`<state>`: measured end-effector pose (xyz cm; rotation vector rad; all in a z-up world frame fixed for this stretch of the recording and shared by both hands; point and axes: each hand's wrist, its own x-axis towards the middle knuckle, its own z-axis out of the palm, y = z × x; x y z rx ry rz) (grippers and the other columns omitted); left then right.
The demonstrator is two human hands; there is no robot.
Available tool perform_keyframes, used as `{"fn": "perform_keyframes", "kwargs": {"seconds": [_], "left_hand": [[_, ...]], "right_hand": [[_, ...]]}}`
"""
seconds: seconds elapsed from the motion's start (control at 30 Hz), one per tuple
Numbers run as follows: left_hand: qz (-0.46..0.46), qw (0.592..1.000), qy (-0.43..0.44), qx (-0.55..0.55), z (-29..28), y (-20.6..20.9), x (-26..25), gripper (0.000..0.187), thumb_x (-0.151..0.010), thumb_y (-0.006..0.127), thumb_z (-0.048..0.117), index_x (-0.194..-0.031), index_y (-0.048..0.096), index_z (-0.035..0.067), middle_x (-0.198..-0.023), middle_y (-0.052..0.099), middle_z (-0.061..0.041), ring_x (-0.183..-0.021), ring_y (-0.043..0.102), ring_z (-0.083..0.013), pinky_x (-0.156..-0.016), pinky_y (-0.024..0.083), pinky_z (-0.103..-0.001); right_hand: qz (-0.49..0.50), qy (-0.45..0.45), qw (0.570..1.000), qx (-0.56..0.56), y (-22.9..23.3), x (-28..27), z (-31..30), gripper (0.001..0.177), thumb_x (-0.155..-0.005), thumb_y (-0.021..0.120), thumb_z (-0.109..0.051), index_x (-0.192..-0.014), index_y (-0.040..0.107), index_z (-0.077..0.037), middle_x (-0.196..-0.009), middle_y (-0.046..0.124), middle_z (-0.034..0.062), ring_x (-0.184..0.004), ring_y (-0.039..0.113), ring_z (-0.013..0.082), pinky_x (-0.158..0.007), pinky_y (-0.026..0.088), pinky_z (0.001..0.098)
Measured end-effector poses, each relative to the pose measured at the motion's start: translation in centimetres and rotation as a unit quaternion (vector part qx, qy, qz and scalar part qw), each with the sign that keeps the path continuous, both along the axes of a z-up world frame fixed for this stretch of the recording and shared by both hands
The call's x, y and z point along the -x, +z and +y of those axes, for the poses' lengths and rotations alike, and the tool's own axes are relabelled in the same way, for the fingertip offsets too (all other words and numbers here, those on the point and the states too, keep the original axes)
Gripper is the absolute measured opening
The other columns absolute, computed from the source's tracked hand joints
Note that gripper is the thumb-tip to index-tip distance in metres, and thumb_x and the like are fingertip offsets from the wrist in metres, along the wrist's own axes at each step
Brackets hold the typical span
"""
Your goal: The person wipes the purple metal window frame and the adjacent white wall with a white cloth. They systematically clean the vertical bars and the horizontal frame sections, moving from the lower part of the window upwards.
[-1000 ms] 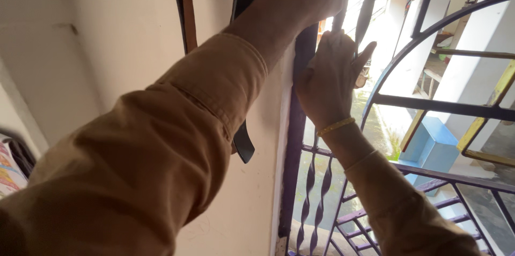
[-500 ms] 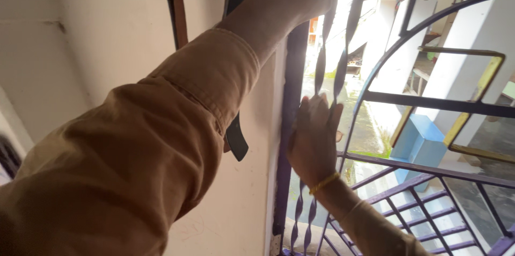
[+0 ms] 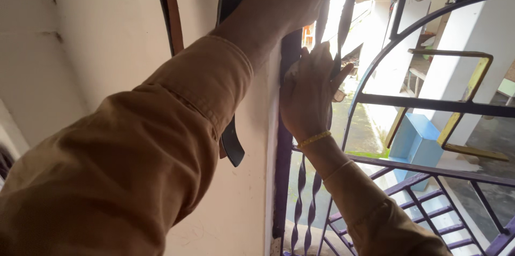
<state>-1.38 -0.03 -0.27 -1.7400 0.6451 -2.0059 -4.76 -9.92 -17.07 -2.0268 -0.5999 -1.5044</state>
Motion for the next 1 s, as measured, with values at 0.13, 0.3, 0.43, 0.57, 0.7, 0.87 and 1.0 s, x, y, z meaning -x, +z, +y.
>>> {"fn": "perform_keyframes", "kwargs": {"seconds": [0.13, 0.3, 0.43, 0.57, 0.7, 0.87, 1.0], "left_hand": [[0.149, 0.987, -0.064, -0.021, -0.3, 0.2, -2.4, 0.017, -0.082, 0.074, 0.014, -0.066, 0.07, 0.017, -0.05, 0.06, 0.003, -0.04, 0.057, -0.0164, -0.036, 0.042, -0.038], [0.187, 0.98, 0.037, 0.059, -1.1, -0.6, -0.9, 0.01, -0.086, 0.071, 0.02, -0.081, 0.072, 0.011, -0.074, 0.067, -0.008, -0.065, 0.066, -0.0214, -0.057, 0.049, -0.037], [0.107, 0.971, 0.213, 0.009, -2.7, -2.5, 1.0, 0.013, -0.082, 0.073, 0.018, -0.087, 0.077, 0.007, -0.092, 0.064, -0.008, -0.082, 0.064, -0.0224, -0.071, 0.05, -0.036], [0.073, 0.959, 0.275, -0.015, -3.1, -3.0, 2.0, 0.015, -0.084, 0.072, 0.02, -0.083, 0.079, 0.006, -0.093, 0.061, -0.006, -0.09, 0.061, -0.0242, -0.078, 0.047, -0.04], [0.042, 0.969, 0.242, 0.009, -2.9, -3.3, 1.9, 0.017, -0.077, 0.074, 0.016, -0.09, 0.079, 0.007, -0.103, 0.061, -0.006, -0.099, 0.06, -0.0246, -0.091, 0.044, -0.04], [0.017, 0.954, 0.299, -0.036, -2.7, -3.8, 1.8, 0.027, -0.072, 0.075, 0.018, -0.095, 0.078, 0.004, -0.1, 0.06, -0.009, -0.097, 0.06, -0.0254, -0.099, 0.044, -0.049], [0.02, 0.958, 0.286, -0.021, -2.7, -3.6, 1.9, 0.026, -0.076, 0.077, 0.014, -0.098, 0.078, 0.0, -0.103, 0.059, -0.011, -0.093, 0.059, -0.0247, -0.105, 0.042, -0.051]], "right_hand": [[0.004, -0.01, 1.0, 0.025, -0.7, 0.8, -1.0, 0.051, -0.091, 0.056, -0.012, -0.14, 0.053, 0.004, -0.15, 0.039, 0.0308, -0.15, 0.026, 0.049, -0.123, 0.005, 0.0722], [-0.039, -0.03, 0.996, 0.072, -3.1, 1.6, -1.7, 0.056, -0.094, 0.056, -0.008, -0.147, 0.044, 0.007, -0.15, 0.035, 0.0412, -0.149, 0.027, 0.0548, -0.123, 0.01, 0.0705], [0.036, -0.01, 0.995, 0.096, -6.9, 3.5, -2.4, 0.057, -0.091, 0.055, -0.009, -0.145, 0.043, 0.006, -0.145, 0.038, 0.0405, -0.147, 0.031, 0.0518, -0.121, 0.011, 0.0709], [0.036, 0.027, 0.996, 0.075, -8.0, 3.0, -2.6, 0.055, -0.092, 0.056, -0.005, -0.145, 0.044, 0.007, -0.146, 0.039, 0.0353, -0.147, 0.029, 0.0512, -0.122, 0.006, 0.0706], [0.024, 0.063, 0.997, 0.038, -6.1, 2.5, -2.1, 0.047, -0.092, 0.052, -0.001, -0.14, 0.047, 0.001, -0.157, 0.033, 0.0342, -0.156, 0.019, 0.0493, -0.125, -0.001, 0.0668], [0.001, 0.054, 0.998, -0.02, -2.3, 1.3, -0.5, 0.052, -0.098, 0.056, -0.017, -0.145, 0.043, 0.0, -0.158, 0.025, 0.0376, -0.154, 0.009, 0.0538, -0.121, -0.001, 0.0693], [-0.018, -0.001, 1.0, 0.012, -2.8, 1.8, 0.1, 0.064, -0.096, 0.058, -0.019, -0.153, 0.038, 0.003, -0.153, 0.031, 0.0367, -0.15, 0.021, 0.051, -0.117, 0.002, 0.0719]]}}
